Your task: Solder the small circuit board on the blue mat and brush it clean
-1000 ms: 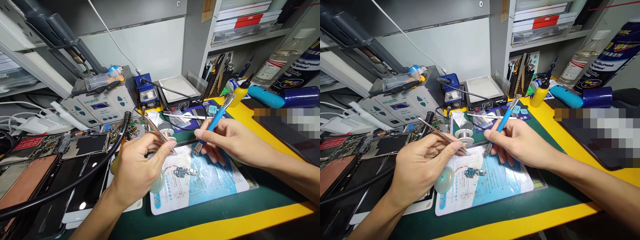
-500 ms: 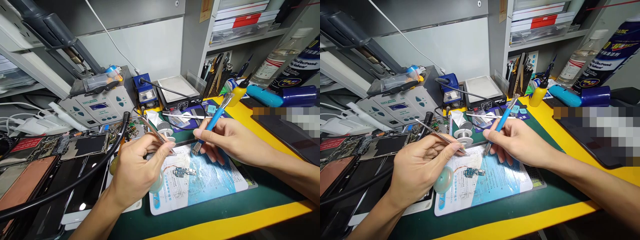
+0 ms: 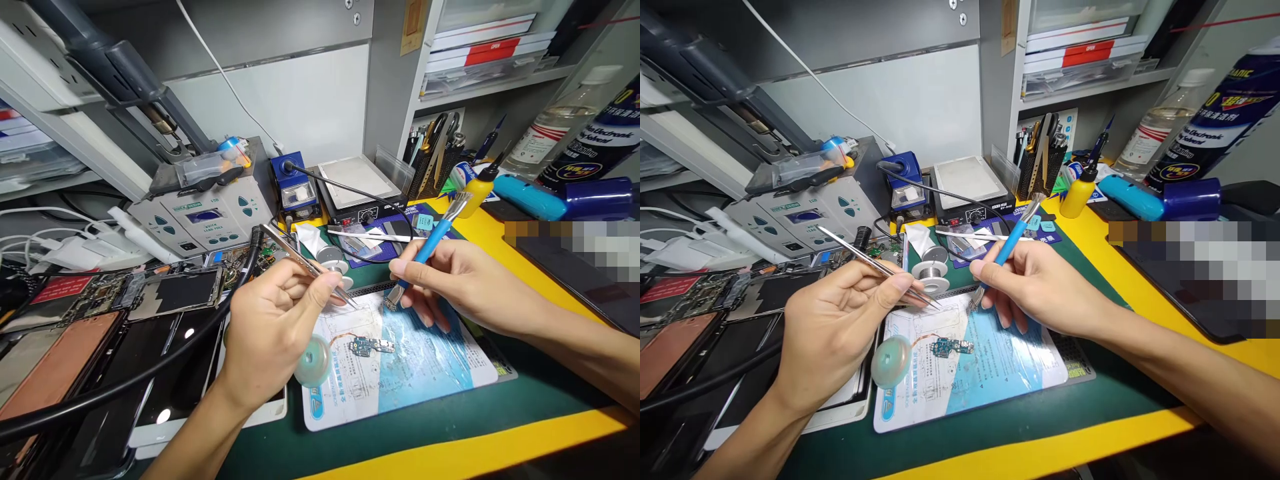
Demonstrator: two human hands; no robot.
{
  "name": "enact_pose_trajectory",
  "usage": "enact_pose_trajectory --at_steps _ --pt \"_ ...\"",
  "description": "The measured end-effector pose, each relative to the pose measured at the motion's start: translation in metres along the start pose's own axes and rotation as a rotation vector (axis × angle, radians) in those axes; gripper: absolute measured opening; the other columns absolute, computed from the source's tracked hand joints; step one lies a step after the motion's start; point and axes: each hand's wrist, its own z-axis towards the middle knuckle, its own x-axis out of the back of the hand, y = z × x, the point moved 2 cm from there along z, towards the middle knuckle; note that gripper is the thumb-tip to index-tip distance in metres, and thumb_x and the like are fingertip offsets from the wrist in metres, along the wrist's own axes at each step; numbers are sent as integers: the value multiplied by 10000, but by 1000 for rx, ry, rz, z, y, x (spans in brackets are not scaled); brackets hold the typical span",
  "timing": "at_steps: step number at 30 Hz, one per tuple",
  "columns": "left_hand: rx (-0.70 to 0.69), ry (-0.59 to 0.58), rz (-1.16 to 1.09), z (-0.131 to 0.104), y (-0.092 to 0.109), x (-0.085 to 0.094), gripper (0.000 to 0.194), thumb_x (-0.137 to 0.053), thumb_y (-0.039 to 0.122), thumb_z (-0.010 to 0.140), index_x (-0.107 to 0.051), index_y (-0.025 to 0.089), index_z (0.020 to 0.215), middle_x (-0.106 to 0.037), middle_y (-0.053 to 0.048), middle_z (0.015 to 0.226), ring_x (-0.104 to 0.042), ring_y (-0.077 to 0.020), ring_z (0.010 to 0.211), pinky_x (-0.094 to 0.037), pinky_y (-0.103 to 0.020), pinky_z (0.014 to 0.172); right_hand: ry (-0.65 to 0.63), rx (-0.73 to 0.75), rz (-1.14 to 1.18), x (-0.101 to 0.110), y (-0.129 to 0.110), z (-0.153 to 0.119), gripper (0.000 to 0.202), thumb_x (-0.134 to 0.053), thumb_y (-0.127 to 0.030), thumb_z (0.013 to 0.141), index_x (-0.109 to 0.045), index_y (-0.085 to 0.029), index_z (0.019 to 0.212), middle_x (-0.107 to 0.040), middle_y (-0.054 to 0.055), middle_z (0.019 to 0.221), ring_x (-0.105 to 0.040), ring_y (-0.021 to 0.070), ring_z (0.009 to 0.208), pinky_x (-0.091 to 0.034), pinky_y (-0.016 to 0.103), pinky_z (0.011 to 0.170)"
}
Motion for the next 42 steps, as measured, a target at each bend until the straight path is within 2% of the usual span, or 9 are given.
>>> enact_pose_trajectory --at_steps 9,13,16,21,26,31,37,40,42 --pt "97 -32 -196 3 -2 2 196 -708 327 886 -676 136 917 -778 -53 870 -756 -183 746 -637 -288 740 9 51 67 -3 -9 -5 382 -683 -547 859 -654 -172 789 -706 50 686 -598 130 428 -458 215 345" --pt "56 -25 -200 2 -1 2 197 -706 327 883 -675 142 943 -775 -49 881 -755 -178 752 -630 -279 747 37 136 100 -4 -12 -8 359 -637 -543 899 -641 -184 906 -723 55 788 -644 140 522 -484 210 379" --pt "-57 -30 -31 2 2 4 210 -673 345 902 -683 150 978 -766 -41 877 -748 -169 766 -607 -254 734 94 220 19 -3 -11 -8 343 -638 -523 908 -665 -190 987 -737 71 867 -661 149 589 -509 226 440" --pt "-297 -246 433 11 20 -3 201 -562 304 952 -708 167 940 -750 -51 930 -691 -164 827 -531 -273 783 192 368 -30 -1 -12 -12 345 -719 -468 863 -715 -208 1090 -711 23 717 -587 123 514 -486 242 476" --pt "-365 -448 559 24 47 -17 227 -586 232 872 -659 164 668 -615 16 617 -480 -114 563 -341 -247 541 256 433 51 1 -21 -18 352 -787 -457 788 -747 -211 1036 -689 7 676 -565 131 482 -477 274 471" --pt "-425 -583 624 33 64 -35 244 -574 166 803 -622 159 564 -461 44 498 -349 -101 500 -255 -262 502 310 432 95 6 -24 -21 274 -799 -445 768 -749 -197 873 -653 6 628 -549 140 495 -435 275 461" --pt "-405 -570 617 35 75 -46 210 -592 210 815 -701 147 647 -591 15 543 -441 -113 503 -308 -267 519 295 463 237 18 -24 -24 169 -809 -387 785 -747 -233 811 -663 10 656 -579 155 552 -441 281 479" --pt "-334 -502 553 31 73 -37 199 -599 274 851 -763 164 867 -742 -23 784 -622 -148 672 -441 -244 623 282 467 358 25 -27 -25 152 -816 -362 785 -751 -233 831 -686 17 715 -648 176 647 -477 268 494" --pt "-279 -442 508 27 68 -28 255 -565 300 890 -761 174 992 -769 -47 947 -683 -171 805 -497 -247 706 283 467 400 29 -29 -23 162 -805 -368 799 -749 -222 841 -687 18 735 -667 172 657 -493 259 491"
